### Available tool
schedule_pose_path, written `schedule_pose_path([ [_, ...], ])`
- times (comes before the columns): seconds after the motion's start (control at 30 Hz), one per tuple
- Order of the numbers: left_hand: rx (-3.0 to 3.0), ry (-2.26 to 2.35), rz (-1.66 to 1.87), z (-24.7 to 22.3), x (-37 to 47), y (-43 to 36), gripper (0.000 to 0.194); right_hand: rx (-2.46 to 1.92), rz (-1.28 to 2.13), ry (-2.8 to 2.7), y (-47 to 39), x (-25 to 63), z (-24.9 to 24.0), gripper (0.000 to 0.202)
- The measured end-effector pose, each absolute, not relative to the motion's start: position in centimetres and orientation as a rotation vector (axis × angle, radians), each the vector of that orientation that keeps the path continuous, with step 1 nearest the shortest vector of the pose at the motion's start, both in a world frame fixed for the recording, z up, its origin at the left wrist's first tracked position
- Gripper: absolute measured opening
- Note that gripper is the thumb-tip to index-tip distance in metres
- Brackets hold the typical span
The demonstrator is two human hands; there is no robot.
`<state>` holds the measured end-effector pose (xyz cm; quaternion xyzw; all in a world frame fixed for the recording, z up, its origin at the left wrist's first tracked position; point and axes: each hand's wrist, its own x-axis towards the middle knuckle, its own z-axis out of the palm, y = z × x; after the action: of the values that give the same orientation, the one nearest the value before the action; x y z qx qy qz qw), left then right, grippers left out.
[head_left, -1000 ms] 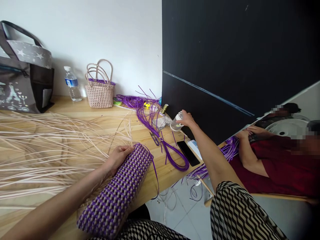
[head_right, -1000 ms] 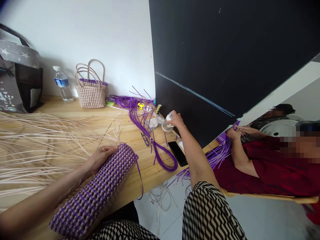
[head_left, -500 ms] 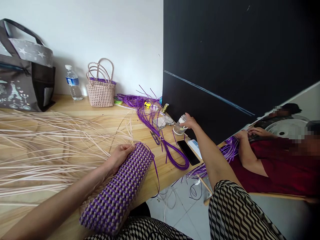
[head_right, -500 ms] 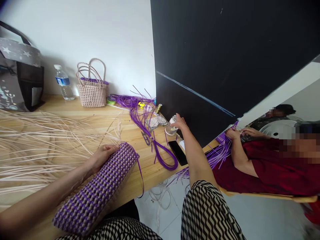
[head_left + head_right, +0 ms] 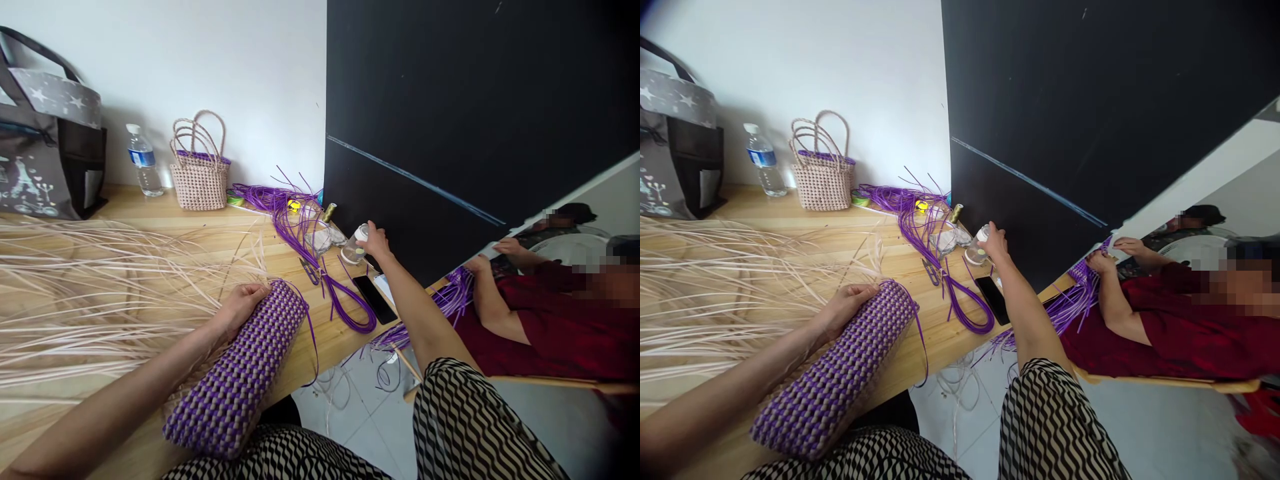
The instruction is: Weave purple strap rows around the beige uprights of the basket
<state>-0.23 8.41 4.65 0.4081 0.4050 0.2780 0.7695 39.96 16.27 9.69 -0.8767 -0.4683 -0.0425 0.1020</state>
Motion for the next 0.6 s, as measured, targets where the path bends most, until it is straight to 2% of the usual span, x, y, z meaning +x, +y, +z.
schedule_pose_path([
  [0.13,0.890,0.868,0.610,4.6,-0.2,8.4,0.033,-2.583,-0.249,-1.410,15.6,39.3,9.7,0.064],
  [0.3,0.899,0.861,0.625,4.8,-0.1,8.2,0.033,-2.588,-0.319,-1.397,14.8,38.1,10.3,0.061],
  [0.4,0.902,0.846,0.612,5.1,-0.1,8.1,0.033,-2.390,-0.383,-1.510,14.3,35.0,10.5,0.056],
  [0.47,0.908,0.846,0.613,5.2,-0.1,8.0,0.032,-2.090,-0.201,-1.658,13.5,31.3,10.2,0.047],
  [0.53,0.919,0.832,0.622,5.4,-0.2,8.0,0.031,-1.803,0.166,-1.724,12.0,26.9,9.6,0.033],
  [0.6,0.932,0.799,0.628,5.5,-0.3,8.0,0.029,-1.593,0.424,-1.805,9.9,22.9,9.1,0.027],
])
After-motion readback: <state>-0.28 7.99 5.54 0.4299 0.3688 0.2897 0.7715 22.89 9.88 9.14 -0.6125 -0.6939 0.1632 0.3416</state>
